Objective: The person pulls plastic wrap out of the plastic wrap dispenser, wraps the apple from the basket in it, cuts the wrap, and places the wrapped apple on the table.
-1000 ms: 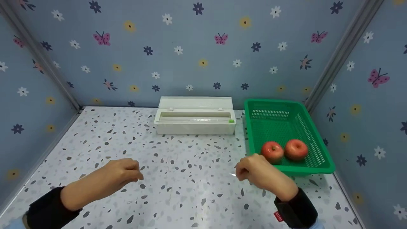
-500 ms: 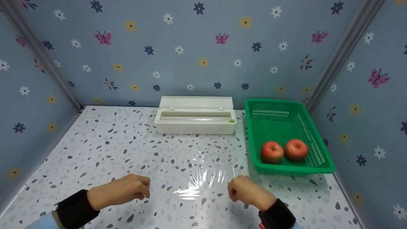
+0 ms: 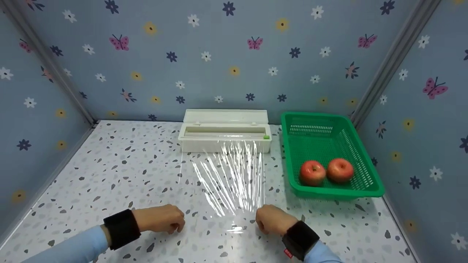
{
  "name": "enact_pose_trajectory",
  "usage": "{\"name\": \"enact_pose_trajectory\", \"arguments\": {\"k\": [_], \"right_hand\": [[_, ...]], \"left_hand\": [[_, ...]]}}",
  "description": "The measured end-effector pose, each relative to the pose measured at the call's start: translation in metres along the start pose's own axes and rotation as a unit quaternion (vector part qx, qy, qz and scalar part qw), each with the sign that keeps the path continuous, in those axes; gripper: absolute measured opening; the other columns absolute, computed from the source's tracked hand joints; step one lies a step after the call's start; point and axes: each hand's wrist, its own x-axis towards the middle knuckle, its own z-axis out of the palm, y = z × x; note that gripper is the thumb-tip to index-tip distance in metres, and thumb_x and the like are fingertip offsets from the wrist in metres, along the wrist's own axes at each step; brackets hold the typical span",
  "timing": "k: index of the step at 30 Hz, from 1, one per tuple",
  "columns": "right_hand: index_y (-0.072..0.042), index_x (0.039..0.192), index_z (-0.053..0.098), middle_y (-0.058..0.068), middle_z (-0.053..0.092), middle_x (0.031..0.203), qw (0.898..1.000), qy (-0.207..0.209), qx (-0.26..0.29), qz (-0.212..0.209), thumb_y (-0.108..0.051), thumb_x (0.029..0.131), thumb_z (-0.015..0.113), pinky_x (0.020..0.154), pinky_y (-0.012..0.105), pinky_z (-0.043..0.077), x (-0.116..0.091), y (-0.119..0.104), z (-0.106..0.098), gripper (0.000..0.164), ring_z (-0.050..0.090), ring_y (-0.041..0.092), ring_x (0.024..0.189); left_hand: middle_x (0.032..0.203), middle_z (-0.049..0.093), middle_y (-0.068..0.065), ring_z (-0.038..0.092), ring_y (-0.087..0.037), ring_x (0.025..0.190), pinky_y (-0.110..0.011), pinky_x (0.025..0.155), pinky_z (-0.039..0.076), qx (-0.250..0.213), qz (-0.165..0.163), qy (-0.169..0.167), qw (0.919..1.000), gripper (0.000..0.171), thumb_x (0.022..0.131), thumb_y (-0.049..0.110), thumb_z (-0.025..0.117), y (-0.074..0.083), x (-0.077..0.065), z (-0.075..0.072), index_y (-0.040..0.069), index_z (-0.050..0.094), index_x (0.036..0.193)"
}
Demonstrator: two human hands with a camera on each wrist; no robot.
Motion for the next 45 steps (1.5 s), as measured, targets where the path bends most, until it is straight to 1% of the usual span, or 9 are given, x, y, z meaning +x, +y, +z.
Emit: {"name": "enact_pose_trajectory", "arguments": {"k": [5, 10, 15, 21, 25, 34, 37, 41, 45], "right_hand": [[-0.009, 0.052, 0.057, -0.011, 0.037, 0.049, 0.999, -0.025, -0.036, 0.006, 0.013, 0.057, 0.057, 0.043, 0.017, 0.027, 0.01, -0.001, 0.001, 0.023, 0.031, 0.005, 0.046], [-0.01, 0.053, 0.057, -0.01, 0.042, 0.049, 0.998, -0.045, -0.041, 0.03, 0.012, 0.06, 0.059, 0.043, 0.018, 0.03, 0.016, -0.005, 0.001, 0.024, 0.035, 0.006, 0.045], [-0.011, 0.054, 0.056, -0.007, 0.045, 0.051, 0.995, -0.064, -0.038, 0.068, 0.013, 0.061, 0.059, 0.045, 0.02, 0.032, 0.02, -0.011, 0.001, 0.025, 0.039, 0.008, 0.047], [-0.011, 0.053, 0.061, -0.006, 0.049, 0.05, 0.992, -0.071, -0.083, 0.063, 0.012, 0.058, 0.063, 0.044, 0.021, 0.036, 0.023, -0.015, 0.003, 0.023, 0.041, 0.009, 0.046], [-0.012, 0.053, 0.063, -0.006, 0.052, 0.051, 0.989, -0.079, -0.109, 0.067, 0.009, 0.058, 0.067, 0.045, 0.023, 0.038, 0.022, -0.017, 0.004, 0.022, 0.042, 0.011, 0.048], [-0.013, 0.057, 0.065, -0.004, 0.055, 0.056, 0.983, -0.1, -0.124, 0.095, -0.001, 0.062, 0.076, 0.049, 0.025, 0.04, 0.024, -0.024, -0.004, 0.016, 0.044, 0.013, 0.053], [-0.014, 0.059, 0.065, -0.005, 0.054, 0.058, 0.98, -0.116, -0.121, 0.107, -0.006, 0.064, 0.077, 0.051, 0.026, 0.04, 0.026, -0.026, -0.004, 0.016, 0.044, 0.013, 0.055], [-0.016, 0.062, 0.063, -0.005, 0.053, 0.06, 0.976, -0.137, -0.116, 0.124, -0.009, 0.066, 0.077, 0.053, 0.026, 0.042, 0.025, -0.026, -0.002, 0.016, 0.046, 0.013, 0.057], [-0.014, 0.062, 0.06, -0.003, 0.049, 0.059, 0.976, -0.135, -0.108, 0.132, -0.006, 0.068, 0.072, 0.051, 0.025, 0.036, 0.025, -0.026, -0.002, 0.016, 0.042, 0.013, 0.055]], "left_hand": [[0.067, 0.061, 0.007, 0.051, -0.005, 0.059, -0.014, 0.056, 0.044, 0.003, -0.027, -0.043, 0.9987, 0.021, 0.066, -0.006, 0.068, -0.004, 0.012, 0.001, 0.014, 0.067, 0.073], [0.063, 0.059, 0.005, 0.049, -0.008, 0.055, -0.016, 0.051, 0.042, 0.017, -0.039, -0.063, 0.9971, 0.02, 0.066, -0.006, 0.065, -0.005, 0.019, -0.001, 0.013, 0.064, 0.068], [0.055, 0.05, 0.007, 0.044, -0.008, 0.05, -0.016, 0.045, 0.036, 0.047, -0.029, -0.053, 0.9971, 0.021, 0.066, -0.007, 0.063, -0.001, 0.019, -0.003, 0.013, 0.061, 0.063], [0.049, 0.04, 0.008, 0.036, -0.007, 0.046, -0.016, 0.039, 0.028, 0.115, 0.009, -0.038, 0.9926, 0.022, 0.065, -0.006, 0.062, 0.009, 0.016, -0.004, 0.012, 0.054, 0.055], [0.05, 0.039, 0.008, 0.035, -0.008, 0.047, -0.017, 0.04, 0.027, 0.128, 0.006, -0.048, 0.9906, 0.021, 0.065, -0.005, 0.061, 0.012, 0.014, -0.006, 0.012, 0.053, 0.056], [0.045, 0.039, 0.006, 0.035, -0.011, 0.044, -0.022, 0.037, 0.026, 0.124, -0.068, -0.105, 0.9844, 0.028, 0.062, -0.004, 0.06, 0.015, 0.016, -0.01, 0.015, 0.045, 0.048], [0.046, 0.042, 0.005, 0.037, -0.013, 0.046, -0.025, 0.039, 0.029, 0.131, -0.104, -0.134, 0.9768, 0.024, 0.062, -0.001, 0.063, 0.018, 0.016, -0.011, 0.014, 0.05, 0.048], [0.052, 0.048, 0.004, 0.042, -0.015, 0.051, -0.028, 0.045, 0.033, 0.116, -0.155, -0.177, 0.965, 0.019, 0.063, 0.007, 0.071, 0.023, 0.015, -0.012, 0.014, 0.056, 0.054], [0.053, 0.047, 0.003, 0.041, -0.015, 0.052, -0.028, 0.046, 0.032, 0.101, -0.163, -0.18, 0.9648, 0.022, 0.065, 0.01, 0.073, 0.025, 0.015, -0.013, 0.014, 0.054, 0.054]]}}
